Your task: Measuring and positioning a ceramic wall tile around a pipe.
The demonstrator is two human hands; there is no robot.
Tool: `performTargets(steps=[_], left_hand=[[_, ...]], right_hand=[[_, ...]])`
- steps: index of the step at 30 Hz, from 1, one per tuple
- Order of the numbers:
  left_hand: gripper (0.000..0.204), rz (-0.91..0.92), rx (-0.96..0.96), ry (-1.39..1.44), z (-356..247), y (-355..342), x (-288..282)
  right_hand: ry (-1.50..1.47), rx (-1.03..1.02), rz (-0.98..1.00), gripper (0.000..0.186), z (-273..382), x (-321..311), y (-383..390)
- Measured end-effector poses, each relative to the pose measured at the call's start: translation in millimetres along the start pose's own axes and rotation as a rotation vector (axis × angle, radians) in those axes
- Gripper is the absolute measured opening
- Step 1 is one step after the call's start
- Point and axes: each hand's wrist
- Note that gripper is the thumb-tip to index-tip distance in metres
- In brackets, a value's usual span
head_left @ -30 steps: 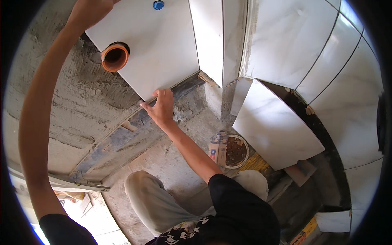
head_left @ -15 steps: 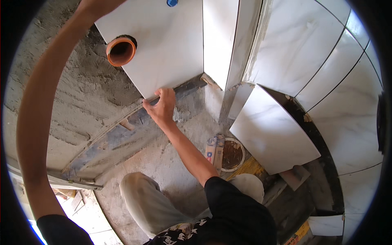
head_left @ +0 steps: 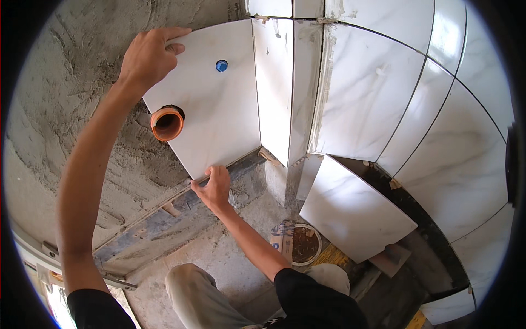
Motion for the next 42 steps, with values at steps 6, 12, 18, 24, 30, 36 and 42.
performTargets(steps=[6,12,18,24,30,36,42], left_hand=[[0.037,-0.142,0.255,-0.192,5,0,4],[0.041,-0.095,0.184,-0.238,17,17,-7],[0.047,-0.027,0.083,-0.069,2,15,-7],[0.047,-0.059,0.105,-0.091,3,15,1],[0.044,-0.129,0.151,-0.160,6,11,5],[0.043,-0.135,0.144,-0.113,4,15,0],[0.047,-0.133,0.167,-0.007,9,11,8]], right_hand=[[0.029,-0.012,0.074,0.051,-19,-14,-18],[-0.311,0.016,-0.290,0.012,29,-73,-114],[-1.163,-0.194,-0.405,0.022,83,-138,-203],[-1.344,-0.034,-0.374,0.019,63,-73,-250],[-1.522,-0.354,-0.321,0.022,76,-74,-234],[-1.530,-0.192,-0.348,0.021,58,-83,-215],[-1.056,-0.249,-0.280,0.018,39,-50,-233]])
Point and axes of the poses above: each hand's wrist, its own y-axis away from the middle knuckle, its own x-axis out of the palm, z = x × y, and after that the axes turned 7 degrees about y, right-handed
